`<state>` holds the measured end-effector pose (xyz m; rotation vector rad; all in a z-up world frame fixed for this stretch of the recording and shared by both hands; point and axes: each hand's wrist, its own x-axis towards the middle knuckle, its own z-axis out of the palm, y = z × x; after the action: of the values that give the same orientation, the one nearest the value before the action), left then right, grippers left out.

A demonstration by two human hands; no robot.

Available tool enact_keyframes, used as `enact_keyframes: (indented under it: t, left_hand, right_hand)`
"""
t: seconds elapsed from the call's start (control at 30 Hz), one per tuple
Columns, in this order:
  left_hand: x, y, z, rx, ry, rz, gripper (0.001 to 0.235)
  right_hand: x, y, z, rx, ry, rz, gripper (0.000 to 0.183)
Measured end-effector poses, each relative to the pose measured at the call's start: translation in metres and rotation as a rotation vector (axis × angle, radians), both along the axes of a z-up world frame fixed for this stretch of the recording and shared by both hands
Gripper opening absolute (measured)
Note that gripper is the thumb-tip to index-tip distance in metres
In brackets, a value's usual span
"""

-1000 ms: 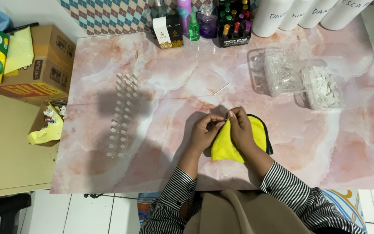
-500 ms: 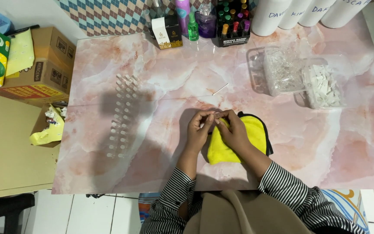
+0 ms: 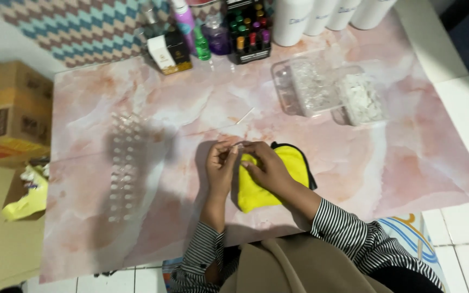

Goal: Assembling perfume sample vials by inserting applicator caps into small plastic tubes.

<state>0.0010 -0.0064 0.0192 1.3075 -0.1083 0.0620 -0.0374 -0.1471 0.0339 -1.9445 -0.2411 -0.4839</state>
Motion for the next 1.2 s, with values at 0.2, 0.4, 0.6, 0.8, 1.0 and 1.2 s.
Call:
enact_keyframes:
  t: [0.2, 0.4, 0.6, 0.8, 1.0, 1.2]
  left_hand:
    - [0.016, -0.041, 0.004, 0.098, -0.064, -0.136, 0.021]
    - [0.01, -0.121, 0.041, 0.265, -0.202, -0.375, 0.02]
    - [0.0, -0.196, 0.035, 0.508, -0.336, -0.612, 0.043]
    - [-0.009, -0.238, 0.048, 0.681, -0.36, -0.744, 0.05]
    - [-0.002, -0.243, 0.047, 0.779, -0.253, -0.772, 0.056]
    - [-0.005, -0.241, 0.053, 0.711, -0.268, -0.747, 0.054]
  right_hand:
    - [-0.011, -0.052, 0.014, 0.017, -0.037, -0.11, 0.028]
    - [0.001, -0.17, 0.007, -0.075, -0.198, -0.465, 0.014]
    - [0.008, -0.262, 0.031, -0.61, 0.566, -0.369, 0.057]
    - [0.037, -0.293, 0.006, -0.732, 0.808, -0.263, 0.065]
    - [0.038, -0.299, -0.029, -0.59, 0.554, -0.452, 0.016]
    - [0.032, -0.298, -0.033, -0.316, 0.328, -0.547, 0.012]
